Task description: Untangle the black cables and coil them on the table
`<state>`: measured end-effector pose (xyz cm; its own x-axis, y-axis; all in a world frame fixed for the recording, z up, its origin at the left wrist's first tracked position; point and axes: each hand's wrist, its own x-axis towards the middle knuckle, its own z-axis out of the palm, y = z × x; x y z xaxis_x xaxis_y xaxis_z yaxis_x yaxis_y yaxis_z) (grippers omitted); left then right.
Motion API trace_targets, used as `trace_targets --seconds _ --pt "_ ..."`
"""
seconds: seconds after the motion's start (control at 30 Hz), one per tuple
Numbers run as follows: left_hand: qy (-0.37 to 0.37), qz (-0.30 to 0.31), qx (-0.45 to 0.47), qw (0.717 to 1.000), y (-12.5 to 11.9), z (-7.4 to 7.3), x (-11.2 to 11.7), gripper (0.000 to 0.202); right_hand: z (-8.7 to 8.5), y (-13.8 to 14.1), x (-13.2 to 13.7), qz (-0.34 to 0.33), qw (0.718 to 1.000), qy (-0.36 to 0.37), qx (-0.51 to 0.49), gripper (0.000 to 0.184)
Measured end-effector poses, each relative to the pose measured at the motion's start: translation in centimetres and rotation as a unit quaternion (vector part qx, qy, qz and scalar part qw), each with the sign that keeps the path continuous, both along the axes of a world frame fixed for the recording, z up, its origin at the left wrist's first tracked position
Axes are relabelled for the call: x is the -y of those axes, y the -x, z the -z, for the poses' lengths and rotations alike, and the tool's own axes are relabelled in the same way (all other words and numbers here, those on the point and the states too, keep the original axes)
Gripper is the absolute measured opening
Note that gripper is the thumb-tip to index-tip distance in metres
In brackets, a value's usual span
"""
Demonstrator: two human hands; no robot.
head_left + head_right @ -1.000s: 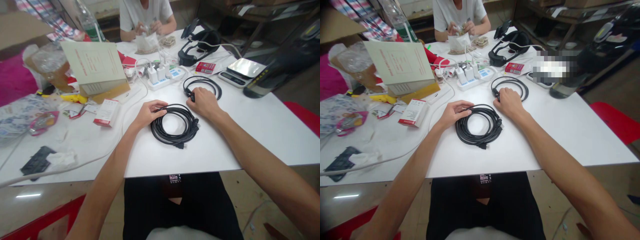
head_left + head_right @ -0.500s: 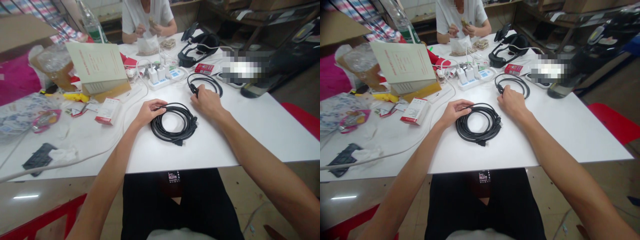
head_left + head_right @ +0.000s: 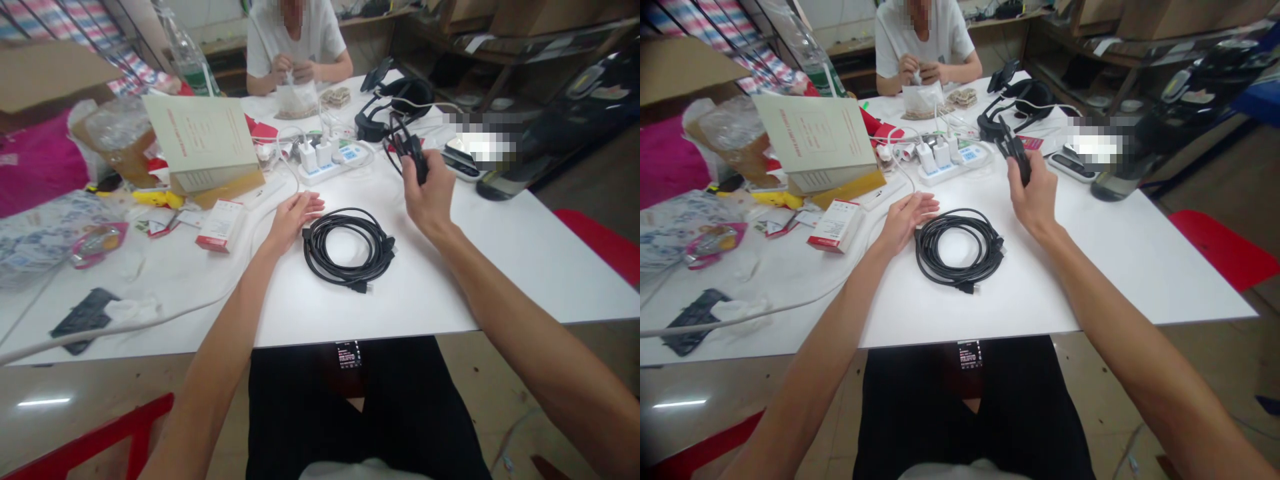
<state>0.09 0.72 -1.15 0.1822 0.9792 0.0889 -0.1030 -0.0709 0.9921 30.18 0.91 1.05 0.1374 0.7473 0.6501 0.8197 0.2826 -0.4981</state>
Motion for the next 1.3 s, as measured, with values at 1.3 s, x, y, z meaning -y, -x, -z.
trace_targets --seconds 1.3 --pt "0.237 -0.009 0.301 0.924 2.3 -3.0 -0.5 0.046 -13.8 12.4 -2.5 -0.334 0.862 0.263 0.276 0.037"
